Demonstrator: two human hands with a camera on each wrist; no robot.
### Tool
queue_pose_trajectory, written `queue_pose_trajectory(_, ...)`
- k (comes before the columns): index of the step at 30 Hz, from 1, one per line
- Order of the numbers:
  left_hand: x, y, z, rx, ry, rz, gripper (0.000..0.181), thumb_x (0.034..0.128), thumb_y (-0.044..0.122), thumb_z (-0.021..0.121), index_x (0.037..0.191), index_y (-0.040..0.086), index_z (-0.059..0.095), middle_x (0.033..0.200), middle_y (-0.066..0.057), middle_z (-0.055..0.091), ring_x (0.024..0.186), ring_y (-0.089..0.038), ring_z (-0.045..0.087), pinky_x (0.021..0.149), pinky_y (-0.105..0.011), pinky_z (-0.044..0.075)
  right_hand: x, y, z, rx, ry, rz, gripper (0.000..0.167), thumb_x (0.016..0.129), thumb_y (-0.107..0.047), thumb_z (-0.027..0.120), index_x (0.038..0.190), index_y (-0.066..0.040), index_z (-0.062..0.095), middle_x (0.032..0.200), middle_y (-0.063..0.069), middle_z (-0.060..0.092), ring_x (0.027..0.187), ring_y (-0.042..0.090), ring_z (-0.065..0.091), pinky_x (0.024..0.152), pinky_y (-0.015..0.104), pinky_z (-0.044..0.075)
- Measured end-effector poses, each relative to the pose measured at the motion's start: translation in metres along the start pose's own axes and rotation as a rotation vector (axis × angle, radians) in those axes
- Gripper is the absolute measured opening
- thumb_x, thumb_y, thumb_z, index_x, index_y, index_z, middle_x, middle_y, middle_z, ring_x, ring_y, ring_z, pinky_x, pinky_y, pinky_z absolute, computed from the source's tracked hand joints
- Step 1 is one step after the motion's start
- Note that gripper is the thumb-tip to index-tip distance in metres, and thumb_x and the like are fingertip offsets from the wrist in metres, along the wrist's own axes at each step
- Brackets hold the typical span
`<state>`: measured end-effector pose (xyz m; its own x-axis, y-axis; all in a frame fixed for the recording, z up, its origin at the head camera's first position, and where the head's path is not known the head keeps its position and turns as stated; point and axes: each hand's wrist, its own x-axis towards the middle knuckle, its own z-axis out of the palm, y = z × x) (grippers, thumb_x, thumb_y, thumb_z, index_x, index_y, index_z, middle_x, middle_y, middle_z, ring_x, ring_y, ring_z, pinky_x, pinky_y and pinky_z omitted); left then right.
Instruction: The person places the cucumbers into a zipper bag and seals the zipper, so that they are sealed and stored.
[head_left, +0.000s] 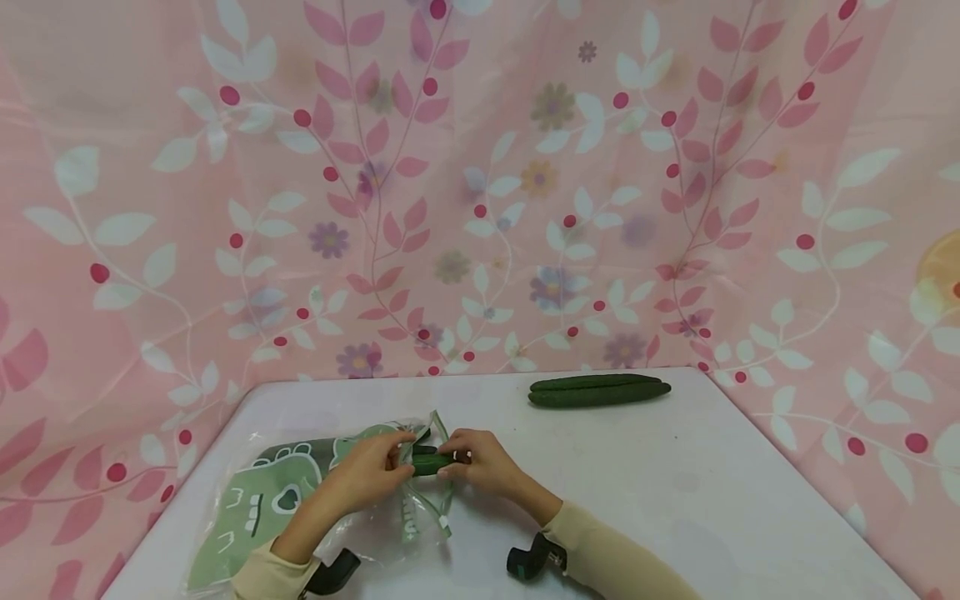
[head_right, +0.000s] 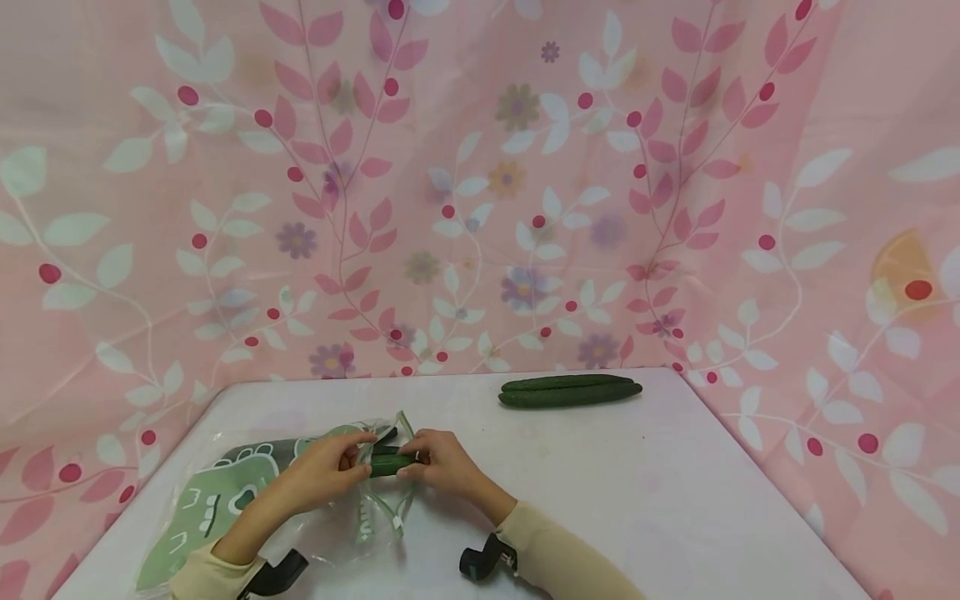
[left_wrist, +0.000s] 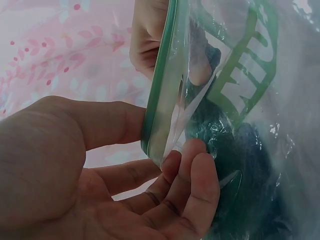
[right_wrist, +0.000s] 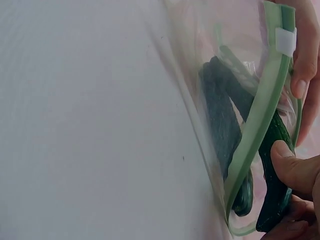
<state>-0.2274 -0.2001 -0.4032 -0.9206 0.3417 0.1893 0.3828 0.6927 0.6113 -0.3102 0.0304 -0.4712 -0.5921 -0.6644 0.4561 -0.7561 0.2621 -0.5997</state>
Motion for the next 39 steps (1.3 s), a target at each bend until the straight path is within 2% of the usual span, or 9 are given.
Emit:
queue_pose_trajectory(9,0.001,-0.001,0.002,0.005,0.001,0.032,0.048,0.0909,0.009,0.074,0.134,-0.009,0.062,0.072,0.004,0.053,0.059,-0.009,0.047,0.054,-0.029,0.04,0.013,-0.004,0.019,-0.016,0.003,-0.009,0.019,0.086,-0.007,0.085,0.105,-0.004,0.08,0.093,-0.002,0.069,0.072,0.002,0.05,0.064,0.018,0.043)
queue_pose_trajectory(20,0.001,0.0,0.001,-0.004,0.002,0.012,0.05,0.0912,0.008,0.071,0.136,-0.01,0.06,0.074,0.003,0.053,0.061,-0.01,0.048,0.055,-0.029,0.04,0.024,-0.007,0.037,-0.002,0.021,-0.016,0.019,0.082,0.005,0.084,0.1,0.0,0.08,0.094,0.003,0.07,0.078,0.011,0.058,0.067,0.018,0.046)
queue_pose_trajectory(26,0.001,0.0,-0.001,0.002,-0.001,0.008,0.048,0.0939,0.009,0.071,0.137,-0.01,0.06,0.074,0.003,0.053,0.06,-0.01,0.047,0.055,-0.029,0.04,0.025,-0.004,0.045,-0.051,0.026,-0.008,0.018,0.081,0.003,0.085,0.096,-0.006,0.081,0.087,-0.005,0.066,0.075,0.005,0.055,0.065,0.017,0.046)
queue_pose_trajectory(29,0.0,0.0,-0.001,0.003,0.002,0.004,0.047,0.0946,0.009,0.072,0.136,-0.009,0.06,0.074,0.003,0.053,0.06,-0.011,0.048,0.055,-0.03,0.04,0.023,-0.002,0.042,-0.064,-0.003,0.023,0.021,0.082,-0.001,0.086,0.1,-0.011,0.08,0.087,-0.01,0.066,0.077,0.002,0.057,0.068,0.016,0.048)
queue_pose_trajectory(33,0.001,0.0,-0.002,0.009,0.005,-0.007,0.046,0.0948,0.009,0.071,0.136,-0.008,0.061,0.074,0.003,0.053,0.06,-0.011,0.048,0.056,-0.03,0.041,0.021,-0.001,0.029,-0.086,-0.084,0.085,0.022,0.083,-0.007,0.088,0.103,-0.012,0.079,0.089,-0.011,0.067,0.079,0.002,0.059,0.069,0.018,0.05)
queue_pose_trajectory(37,0.003,0.0,-0.002,0.02,0.007,-0.007,0.047,0.0937,0.01,0.071,0.136,-0.007,0.061,0.073,0.004,0.053,0.06,-0.011,0.048,0.056,-0.03,0.04,0.02,0.001,0.017,-0.148,-0.165,0.155,0.017,0.082,-0.013,0.09,0.095,-0.011,0.08,0.081,-0.013,0.064,0.073,0.002,0.057,0.066,0.02,0.048)
queue_pose_trajectory(39,0.003,0.0,-0.002,0.024,0.004,-0.007,0.047,0.0938,0.01,0.071,0.136,-0.008,0.061,0.072,0.004,0.052,0.059,-0.01,0.047,0.056,-0.03,0.04,0.019,0.003,0.015,-0.176,-0.181,0.159,0.013,0.083,-0.015,0.09,0.091,-0.011,0.08,0.078,-0.014,0.064,0.072,0.001,0.056,0.066,0.019,0.048)
